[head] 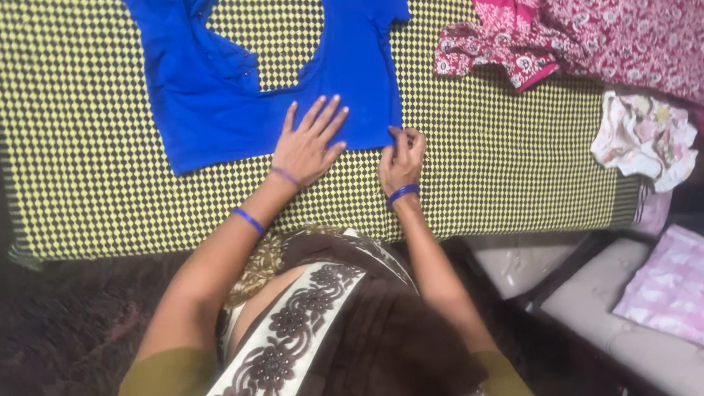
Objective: The person irons a blue top on a checkered ironing board. They smooth the fabric, use a steam iron to press the garment, and then fold it neatly. The person handles the iron and the garment directly with their hands.
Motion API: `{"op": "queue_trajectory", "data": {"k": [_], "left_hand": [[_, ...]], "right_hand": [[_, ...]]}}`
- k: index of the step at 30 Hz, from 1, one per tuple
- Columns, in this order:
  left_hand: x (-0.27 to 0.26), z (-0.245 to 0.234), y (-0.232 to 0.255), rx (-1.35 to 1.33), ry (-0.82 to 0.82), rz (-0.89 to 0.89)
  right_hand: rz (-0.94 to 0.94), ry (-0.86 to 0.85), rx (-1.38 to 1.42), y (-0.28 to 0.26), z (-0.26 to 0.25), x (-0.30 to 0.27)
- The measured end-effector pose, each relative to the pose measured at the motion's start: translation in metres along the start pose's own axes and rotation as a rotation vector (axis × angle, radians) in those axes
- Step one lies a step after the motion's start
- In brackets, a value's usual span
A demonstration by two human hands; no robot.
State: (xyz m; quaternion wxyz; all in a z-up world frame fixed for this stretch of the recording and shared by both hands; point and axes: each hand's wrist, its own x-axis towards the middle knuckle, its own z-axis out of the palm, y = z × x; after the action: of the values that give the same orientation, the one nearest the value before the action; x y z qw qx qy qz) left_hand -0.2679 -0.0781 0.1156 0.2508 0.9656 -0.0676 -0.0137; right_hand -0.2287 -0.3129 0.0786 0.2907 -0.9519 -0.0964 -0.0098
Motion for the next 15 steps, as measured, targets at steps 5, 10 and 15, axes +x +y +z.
{"op": "queue_trajectory", "data": {"k": [5, 10, 15], "left_hand": [[-0.023, 0.009, 0.002, 0.037, 0.019, -0.016], [-0.007, 0.027, 0.023, 0.16, -0.171, -0.001], [0.017, 0.04, 0.061, 0.11, -0.074, 0.129]], "right_hand": [[-0.076, 0.02, -0.058, -0.025, -0.013, 0.027], [-0.406, -0.252, -0.069, -0.052, 0.023, 0.087], [-0.205, -0.109, -0.019, -0.031, 0.023, 0.167]]}}
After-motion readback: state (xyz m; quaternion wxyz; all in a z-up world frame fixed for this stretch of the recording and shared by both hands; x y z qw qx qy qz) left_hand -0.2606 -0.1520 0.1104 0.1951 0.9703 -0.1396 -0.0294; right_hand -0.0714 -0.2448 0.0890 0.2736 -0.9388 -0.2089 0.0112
